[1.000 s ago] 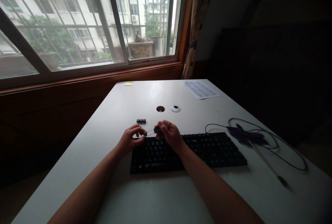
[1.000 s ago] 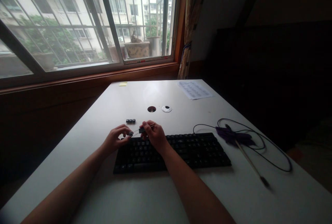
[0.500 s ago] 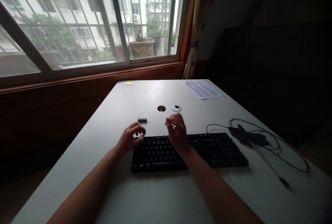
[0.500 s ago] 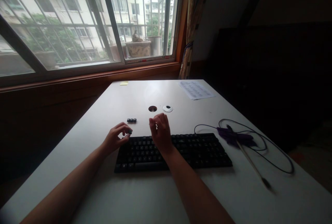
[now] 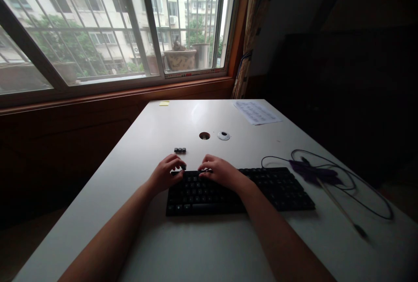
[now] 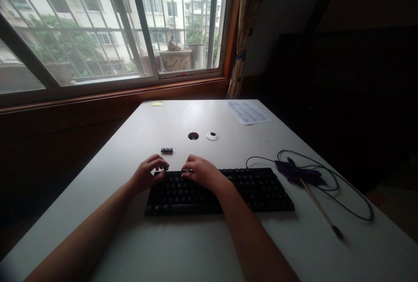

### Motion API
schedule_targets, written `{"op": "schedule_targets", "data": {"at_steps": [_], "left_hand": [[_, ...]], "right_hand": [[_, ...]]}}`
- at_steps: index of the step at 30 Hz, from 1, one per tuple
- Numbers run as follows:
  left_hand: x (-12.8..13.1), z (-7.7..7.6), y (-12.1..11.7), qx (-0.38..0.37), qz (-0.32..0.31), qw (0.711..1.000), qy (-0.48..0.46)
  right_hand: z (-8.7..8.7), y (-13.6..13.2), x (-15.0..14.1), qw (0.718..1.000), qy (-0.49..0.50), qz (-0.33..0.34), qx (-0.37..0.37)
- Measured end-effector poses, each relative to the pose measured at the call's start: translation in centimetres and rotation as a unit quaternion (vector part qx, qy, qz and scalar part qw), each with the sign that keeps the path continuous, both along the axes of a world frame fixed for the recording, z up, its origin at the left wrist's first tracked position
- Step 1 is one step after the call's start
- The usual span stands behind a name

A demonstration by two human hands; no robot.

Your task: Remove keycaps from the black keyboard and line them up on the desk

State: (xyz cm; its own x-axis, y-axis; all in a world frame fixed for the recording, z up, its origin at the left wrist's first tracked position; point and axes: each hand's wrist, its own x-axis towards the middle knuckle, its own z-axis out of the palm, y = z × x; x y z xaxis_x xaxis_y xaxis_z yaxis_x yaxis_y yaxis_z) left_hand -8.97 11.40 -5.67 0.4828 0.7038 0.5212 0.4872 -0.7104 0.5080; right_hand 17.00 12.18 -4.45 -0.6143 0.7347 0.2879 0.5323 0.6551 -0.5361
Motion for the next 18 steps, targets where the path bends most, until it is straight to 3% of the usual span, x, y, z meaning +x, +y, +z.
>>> {"op": "schedule_targets", "data": {"at_steps": [8, 18], "left_hand": [[0.1, 0.1, -0.1, -0.01, -0.012, 1.0, 0.004], [0.3, 0.5, 0.0, -0.01, -0.035, 0.999, -0.026]], "right_hand": [[0.0, 0.1, -0.1, 1.0, 0.018, 0.005, 0.006], [0.3, -0.6, -1.8, 0.989, 0.106, -0.014, 0.105]]}}
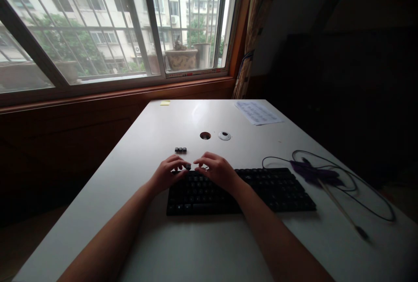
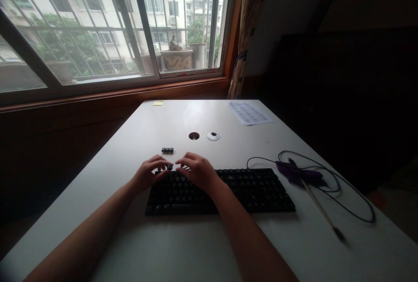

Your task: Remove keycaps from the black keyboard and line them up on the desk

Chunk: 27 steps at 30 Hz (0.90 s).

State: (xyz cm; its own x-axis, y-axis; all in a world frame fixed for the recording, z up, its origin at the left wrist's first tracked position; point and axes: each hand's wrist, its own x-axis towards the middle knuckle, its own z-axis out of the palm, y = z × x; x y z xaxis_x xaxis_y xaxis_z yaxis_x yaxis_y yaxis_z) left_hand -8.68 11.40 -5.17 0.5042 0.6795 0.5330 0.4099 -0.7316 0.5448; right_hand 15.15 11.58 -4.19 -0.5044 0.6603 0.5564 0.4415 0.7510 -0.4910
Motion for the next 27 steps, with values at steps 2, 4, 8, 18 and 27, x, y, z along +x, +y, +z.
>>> {"op": "schedule_targets", "data": {"at_steps": [2, 4, 8, 18, 27], "left_hand": [[0.0, 0.1, 0.1, 0.001, -0.004, 1.0, -0.009], [0.0, 0.1, 0.1, 0.0, -0.009, 1.0, -0.012], [0.0, -0.3, 0.4, 0.003, -0.014, 1.0, -0.01], [0.1, -0.4, 0.3, 0.004, -0.013, 1.0, -0.015], [0.2, 0.7, -0.3, -0.082, -0.021, 0.995, -0.05]], "right_hand": [[-0.1, -0.3, -0.4, 1.0, 0.006, 0.006, 0.002], [-0.3, -0.4, -0.7, 1.0, 0.005, 0.007, 0.001], [-0.5, -0.5, -1.0, 1.0, 0.002, -0.004, -0.002], [-0.7, -0.8, -1.2, 1.0, -0.008, -0.024, 0.004], [-0.3, -0.8, -1.1, 1.0, -0.003, -0.013, 0.022]]}}
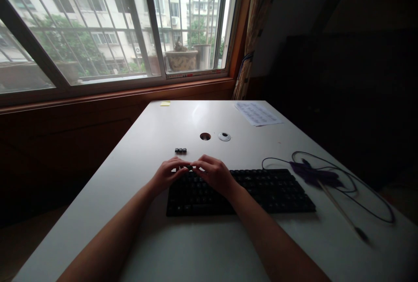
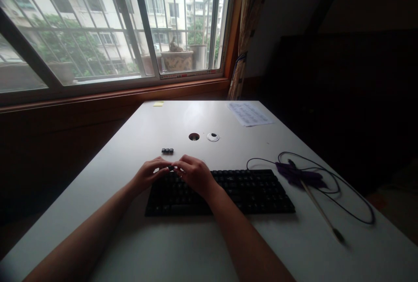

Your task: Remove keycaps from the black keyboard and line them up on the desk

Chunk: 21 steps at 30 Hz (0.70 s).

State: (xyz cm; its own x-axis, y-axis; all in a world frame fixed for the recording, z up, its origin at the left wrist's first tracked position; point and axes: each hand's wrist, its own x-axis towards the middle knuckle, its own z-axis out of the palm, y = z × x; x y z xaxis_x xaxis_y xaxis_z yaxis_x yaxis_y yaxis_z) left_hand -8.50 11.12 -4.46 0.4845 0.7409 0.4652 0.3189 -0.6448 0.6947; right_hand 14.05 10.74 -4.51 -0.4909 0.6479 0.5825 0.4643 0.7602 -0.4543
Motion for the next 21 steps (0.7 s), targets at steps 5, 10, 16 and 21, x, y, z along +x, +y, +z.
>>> {"op": "schedule_targets", "data": {"at_steps": [5, 10, 16, 21], "left_hand": [[-0.1, -0.7, 0.2, -0.084, 0.009, 0.995, -0.052], [0.1, -1.3, 0.3, -0.115, 0.013, 0.989, -0.089], [0.3, -1.2, 0.4, -0.096, 0.03, 0.992, -0.073], [0.5, -1.0, 0.3, -0.082, 0.028, 0.994, -0.069]], "right_hand": [[0.1, -0.1, -0.1, 1.0, 0.016, -0.009, -0.01], [0.0, -0.1, 0.0, 1.0, 0.016, -0.009, -0.023], [0.0, -0.1, -0.2, 1.0, 0.017, 0.0, -0.023], [0.0, -0.2, -0.2, 1.0, 0.01, 0.0, -0.021]]}}
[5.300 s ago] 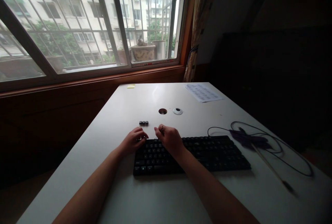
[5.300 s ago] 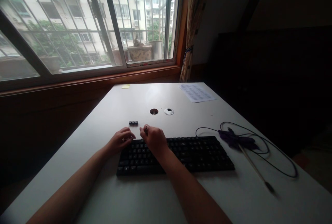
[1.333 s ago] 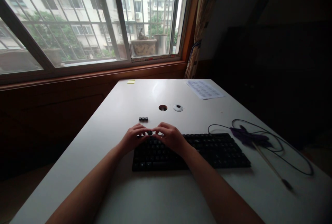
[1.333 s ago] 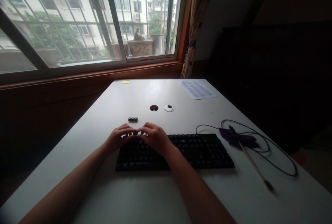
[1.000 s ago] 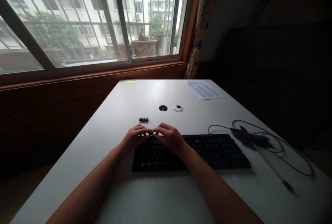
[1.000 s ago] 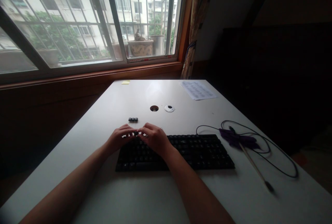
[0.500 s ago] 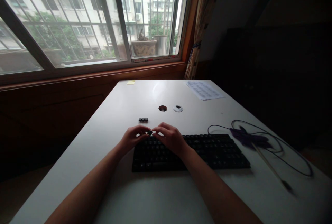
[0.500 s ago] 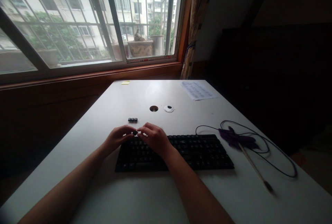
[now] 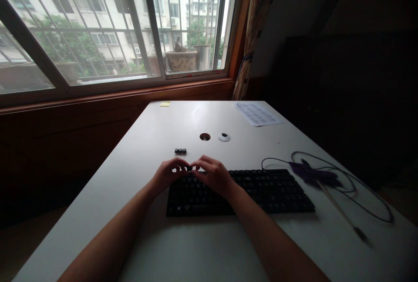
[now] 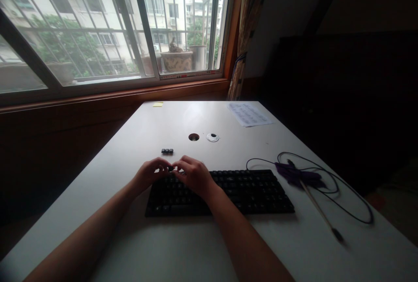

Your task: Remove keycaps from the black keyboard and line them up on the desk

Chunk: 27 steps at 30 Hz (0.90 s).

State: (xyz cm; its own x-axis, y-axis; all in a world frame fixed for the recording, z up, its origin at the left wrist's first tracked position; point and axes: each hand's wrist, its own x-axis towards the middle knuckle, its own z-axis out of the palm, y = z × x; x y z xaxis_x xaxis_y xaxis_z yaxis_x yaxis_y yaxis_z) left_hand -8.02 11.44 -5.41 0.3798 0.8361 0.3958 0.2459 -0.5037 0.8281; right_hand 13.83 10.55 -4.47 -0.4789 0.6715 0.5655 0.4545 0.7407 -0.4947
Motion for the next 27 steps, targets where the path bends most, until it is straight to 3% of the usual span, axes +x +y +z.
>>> {"op": "schedule_targets", "data": {"at_steps": [3, 7, 12, 18, 27], "left_hand": [[-0.2, 0.1, 0.0, 0.008, 0.003, 1.0, 0.012], [-1.2, -0.2, 0.6, 0.01, 0.063, 0.998, 0.026], [-2.5, -1.1, 1.8, -0.008, 0.126, 0.992, 0.028], [-3.3, -1.5, 2.7, -0.048, 0.134, 0.989, 0.037], [-3.5, -1.8, 3.2, -0.068, 0.132, 0.988, 0.034]], "right_hand": [[0.3, 0.5, 0.4, 1.0, 0.008, -0.012, 0.006], [1.0, 2.4, 1.2, 0.998, 0.013, -0.054, 0.004], [1.4, 6.1, 1.3, 0.994, -0.062, -0.084, -0.039], [0.7, 9.7, -0.8, 0.972, -0.184, -0.1, -0.106], [-0.6, 11.7, -2.0, 0.967, -0.206, -0.085, -0.12]]}}
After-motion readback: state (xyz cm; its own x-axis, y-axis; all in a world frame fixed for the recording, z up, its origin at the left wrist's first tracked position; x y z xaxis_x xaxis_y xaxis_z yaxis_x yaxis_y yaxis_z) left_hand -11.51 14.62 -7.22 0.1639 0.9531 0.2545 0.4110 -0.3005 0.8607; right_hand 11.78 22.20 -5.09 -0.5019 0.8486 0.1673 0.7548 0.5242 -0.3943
